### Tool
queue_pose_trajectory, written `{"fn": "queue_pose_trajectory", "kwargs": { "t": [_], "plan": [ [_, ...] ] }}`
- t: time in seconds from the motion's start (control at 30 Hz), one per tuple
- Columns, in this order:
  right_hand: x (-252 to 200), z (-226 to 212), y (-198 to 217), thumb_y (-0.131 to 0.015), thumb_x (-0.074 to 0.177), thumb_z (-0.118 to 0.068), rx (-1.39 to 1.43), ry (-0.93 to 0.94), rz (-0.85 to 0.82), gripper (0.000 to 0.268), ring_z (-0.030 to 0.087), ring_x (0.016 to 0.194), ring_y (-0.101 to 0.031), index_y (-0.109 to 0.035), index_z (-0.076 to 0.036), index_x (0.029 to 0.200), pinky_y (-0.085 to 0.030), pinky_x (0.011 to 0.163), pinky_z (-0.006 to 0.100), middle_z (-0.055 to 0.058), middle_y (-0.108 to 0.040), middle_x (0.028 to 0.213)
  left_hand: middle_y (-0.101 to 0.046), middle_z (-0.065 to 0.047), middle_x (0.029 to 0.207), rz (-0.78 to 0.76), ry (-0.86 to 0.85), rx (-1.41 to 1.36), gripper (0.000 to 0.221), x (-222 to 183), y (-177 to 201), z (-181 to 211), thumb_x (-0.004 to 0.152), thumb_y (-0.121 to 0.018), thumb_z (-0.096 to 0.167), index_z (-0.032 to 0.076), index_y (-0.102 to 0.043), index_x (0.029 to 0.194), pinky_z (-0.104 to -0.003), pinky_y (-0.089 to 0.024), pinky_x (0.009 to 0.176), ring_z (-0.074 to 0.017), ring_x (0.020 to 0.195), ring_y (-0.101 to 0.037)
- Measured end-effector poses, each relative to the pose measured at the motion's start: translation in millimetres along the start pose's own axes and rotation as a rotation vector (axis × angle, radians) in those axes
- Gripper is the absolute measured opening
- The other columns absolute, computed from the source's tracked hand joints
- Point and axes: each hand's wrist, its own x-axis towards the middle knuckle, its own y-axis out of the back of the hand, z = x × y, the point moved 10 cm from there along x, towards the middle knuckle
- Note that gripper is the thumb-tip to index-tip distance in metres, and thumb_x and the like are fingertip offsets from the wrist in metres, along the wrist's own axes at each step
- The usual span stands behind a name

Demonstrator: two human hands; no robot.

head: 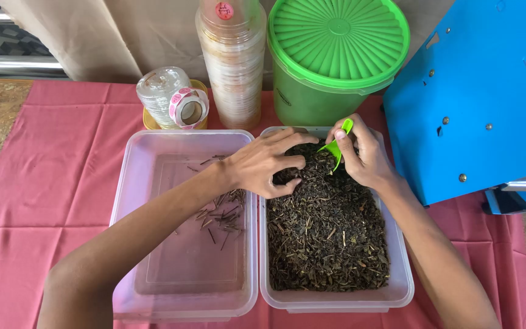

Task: Sorting through dried tea leaves to remove stems and debris using a spoon and hands

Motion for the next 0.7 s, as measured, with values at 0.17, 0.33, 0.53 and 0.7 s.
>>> {"fn": "queue_pose_trajectory", "kwargs": {
  "t": [0.17, 0.33, 0.53, 0.7],
  "plan": [
    [1, 0, 0, -0.047, 0.111, -0.012, 0.001, -0.014, -0.005, 0.017, 0.025, 0.052, -0.065, -0.059, 0.0, 0.105, -0.055, 0.043, 0.037, 0.017, -0.071, 0.087, -0.062, -0.018, 0.125, -0.01, 0.068, -0.048, 0.008, -10, -15, -16, 0.08, -0.069, 0.015, 0.008, -0.067, 0.083, -0.048, -0.057, 0.081, -0.0364, 0.101, -0.064],
    [4, -4, -1, -0.047, 0.111, -0.01, -0.005, 0.001, -0.011, 0.017, 0.025, 0.052, -0.065, -0.059, 0.0, 0.104, -0.054, 0.044, 0.037, 0.016, -0.07, 0.085, -0.063, -0.014, 0.121, 0.032, 0.194, -0.223, 0.006, -6, -12, -39, 0.084, -0.071, 0.016, 0.01, -0.07, 0.086, -0.049, -0.053, 0.084, -0.038, 0.107, -0.066],
    [11, -26, 2, -0.05, 0.11, -0.011, -0.07, 0.027, -0.014, 0.016, 0.031, 0.052, -0.062, -0.062, -0.003, 0.103, -0.05, 0.048, 0.04, 0.015, -0.065, 0.073, -0.066, -0.017, 0.106, 0.05, 0.228, -0.299, 0.006, -1, -7, -45, 0.087, -0.074, 0.015, 0.011, -0.079, 0.086, -0.045, -0.051, 0.08, -0.0365, 0.096, -0.065],
    [14, -35, 2, -0.051, 0.11, -0.015, -0.139, 0.057, -0.013, 0.017, 0.037, 0.051, -0.058, -0.063, -0.006, 0.104, -0.049, 0.05, 0.041, 0.015, -0.057, 0.061, -0.069, -0.014, 0.099, 0.017, 0.241, -0.276, 0.005, -6, -6, -50, 0.084, -0.08, 0.015, 0.014, -0.08, 0.089, -0.043, -0.053, 0.077, -0.0345, 0.09, -0.065]
  ]
}}
